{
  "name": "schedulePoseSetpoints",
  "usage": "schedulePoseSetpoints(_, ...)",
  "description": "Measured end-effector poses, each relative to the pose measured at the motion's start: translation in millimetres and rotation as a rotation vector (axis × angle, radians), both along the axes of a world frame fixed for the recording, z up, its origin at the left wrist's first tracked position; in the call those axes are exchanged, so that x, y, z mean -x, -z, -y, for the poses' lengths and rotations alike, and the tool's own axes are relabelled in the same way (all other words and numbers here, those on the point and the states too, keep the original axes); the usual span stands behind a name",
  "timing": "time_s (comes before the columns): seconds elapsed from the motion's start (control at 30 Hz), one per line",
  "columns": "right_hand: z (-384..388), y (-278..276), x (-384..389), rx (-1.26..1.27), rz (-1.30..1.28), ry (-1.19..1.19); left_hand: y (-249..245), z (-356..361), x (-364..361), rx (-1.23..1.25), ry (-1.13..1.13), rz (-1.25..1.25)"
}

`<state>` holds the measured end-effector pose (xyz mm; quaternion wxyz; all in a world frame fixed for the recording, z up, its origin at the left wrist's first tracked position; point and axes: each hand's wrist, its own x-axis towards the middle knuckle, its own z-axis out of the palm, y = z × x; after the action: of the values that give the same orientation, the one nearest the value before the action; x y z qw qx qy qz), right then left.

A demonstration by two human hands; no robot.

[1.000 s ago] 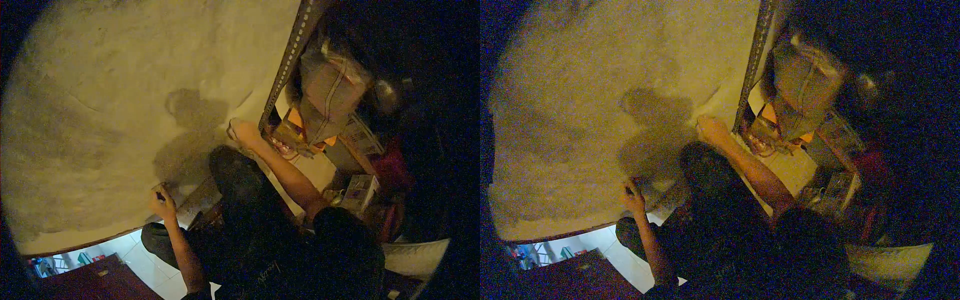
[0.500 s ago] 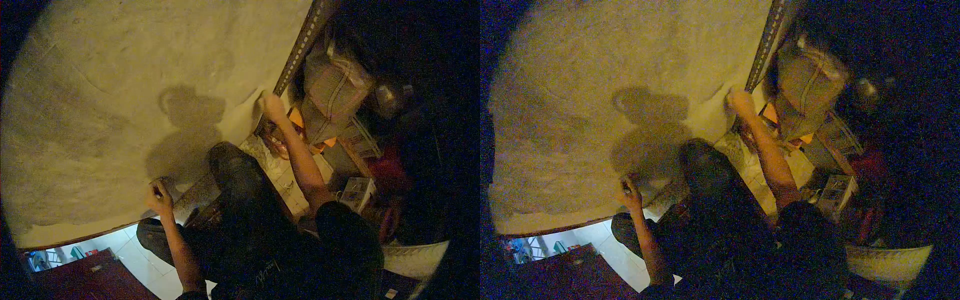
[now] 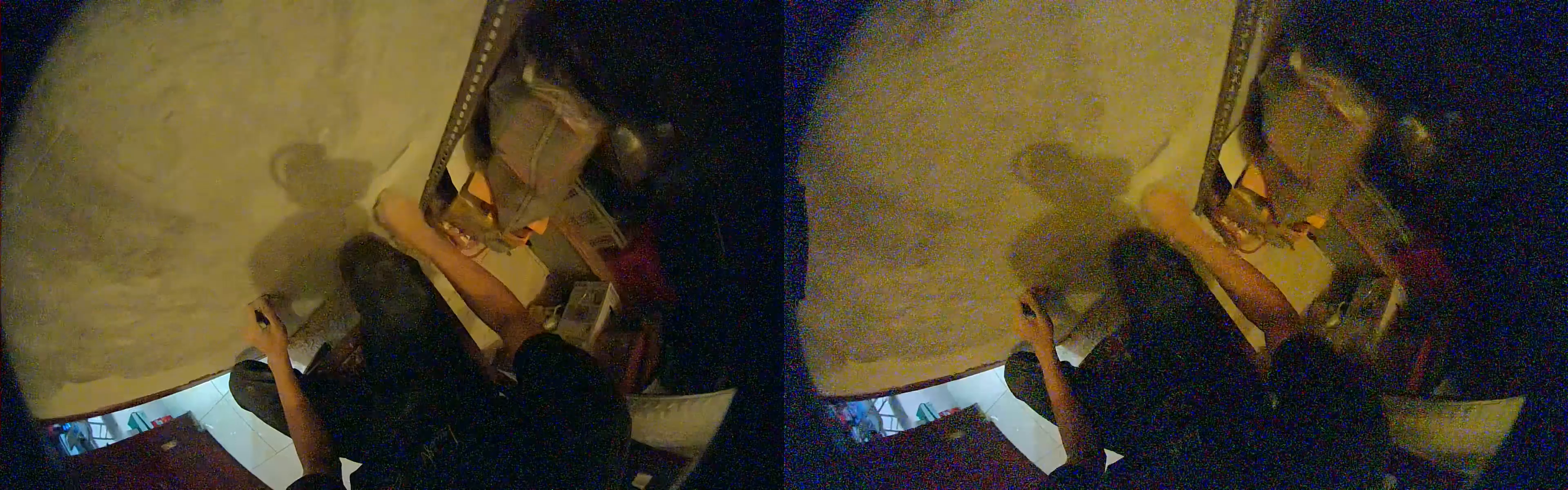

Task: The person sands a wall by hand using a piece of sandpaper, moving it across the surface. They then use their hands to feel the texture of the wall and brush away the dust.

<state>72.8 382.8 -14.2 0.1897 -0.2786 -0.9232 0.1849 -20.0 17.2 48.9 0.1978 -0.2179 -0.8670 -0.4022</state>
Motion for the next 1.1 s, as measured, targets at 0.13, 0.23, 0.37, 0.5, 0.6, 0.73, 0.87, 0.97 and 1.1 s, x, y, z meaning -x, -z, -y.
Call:
schedulePoseSetpoints(0.13,19,3,2,0.042,0.175,-0.277,11,-5,5,0.027,0.073,-0.002)
schedulePoseSetpoints(0.23,25,-49,-16,0.011,0.073,-0.345,7,-15,-7,-0.036,0.133,0.002)
schedulePoseSetpoints(0.37,48,-84,-38,0.248,-0.153,-0.539,-24,-22,-23,-0.064,0.227,0.333)
schedulePoseSetpoints(0.5,89,-98,-49,0.467,-0.301,-0.647,-5,-38,-28,-0.235,0.442,0.417)
schedulePoseSetpoints(0.6,112,-115,-53,0.387,-0.289,-0.709,-28,-40,-41,-0.311,0.545,0.836)
schedulePoseSetpoints(0.73,134,-122,-54,0.308,-0.142,-0.775,-5,-41,-46,-0.267,0.534,0.849)
schedulePoseSetpoints(0.87,141,-122,-56,0.249,-0.123,-0.757,-7,-36,-47,-0.347,0.519,0.796)
schedulePoseSetpoints(0.97,142,-120,-57,0.210,-0.130,-0.751,-8,-35,-45,-0.333,0.529,0.860)
schedulePoseSetpoints(1.1,141,-115,-58,0.199,-0.129,-0.766,-33,-39,-47,-0.357,0.543,0.716)
